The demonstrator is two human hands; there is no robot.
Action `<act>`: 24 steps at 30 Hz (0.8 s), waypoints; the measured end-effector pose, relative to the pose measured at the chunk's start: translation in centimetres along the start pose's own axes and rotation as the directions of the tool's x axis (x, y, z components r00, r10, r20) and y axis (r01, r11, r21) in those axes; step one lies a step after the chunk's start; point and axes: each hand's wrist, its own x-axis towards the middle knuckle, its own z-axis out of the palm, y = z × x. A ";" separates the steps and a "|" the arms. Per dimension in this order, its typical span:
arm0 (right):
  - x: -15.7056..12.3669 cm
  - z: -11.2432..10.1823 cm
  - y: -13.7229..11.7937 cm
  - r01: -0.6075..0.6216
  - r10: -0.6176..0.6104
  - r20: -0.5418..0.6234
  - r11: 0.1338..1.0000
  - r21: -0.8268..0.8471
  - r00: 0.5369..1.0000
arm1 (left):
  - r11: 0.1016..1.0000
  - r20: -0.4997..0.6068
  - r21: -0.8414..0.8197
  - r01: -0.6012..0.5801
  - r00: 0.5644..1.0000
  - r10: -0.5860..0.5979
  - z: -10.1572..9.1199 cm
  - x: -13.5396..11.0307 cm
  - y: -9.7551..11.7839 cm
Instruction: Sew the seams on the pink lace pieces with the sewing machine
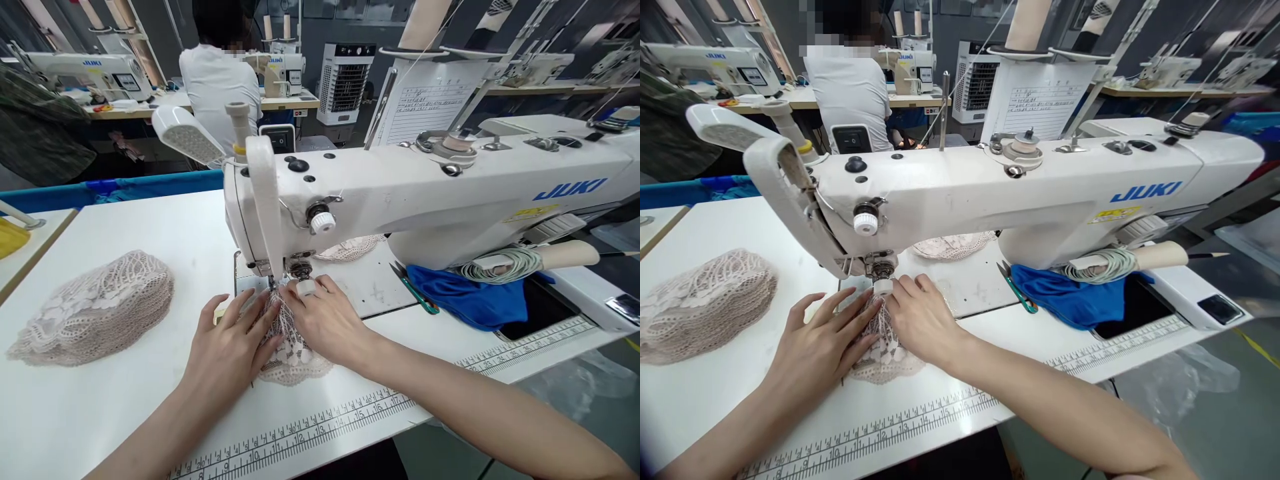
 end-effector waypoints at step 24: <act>-0.1 0.0 0.0 0.006 -0.006 -0.010 1.000 0.006 1.000 | 1.000 0.010 -0.028 -0.006 1.000 0.006 0.3 0.0 -0.2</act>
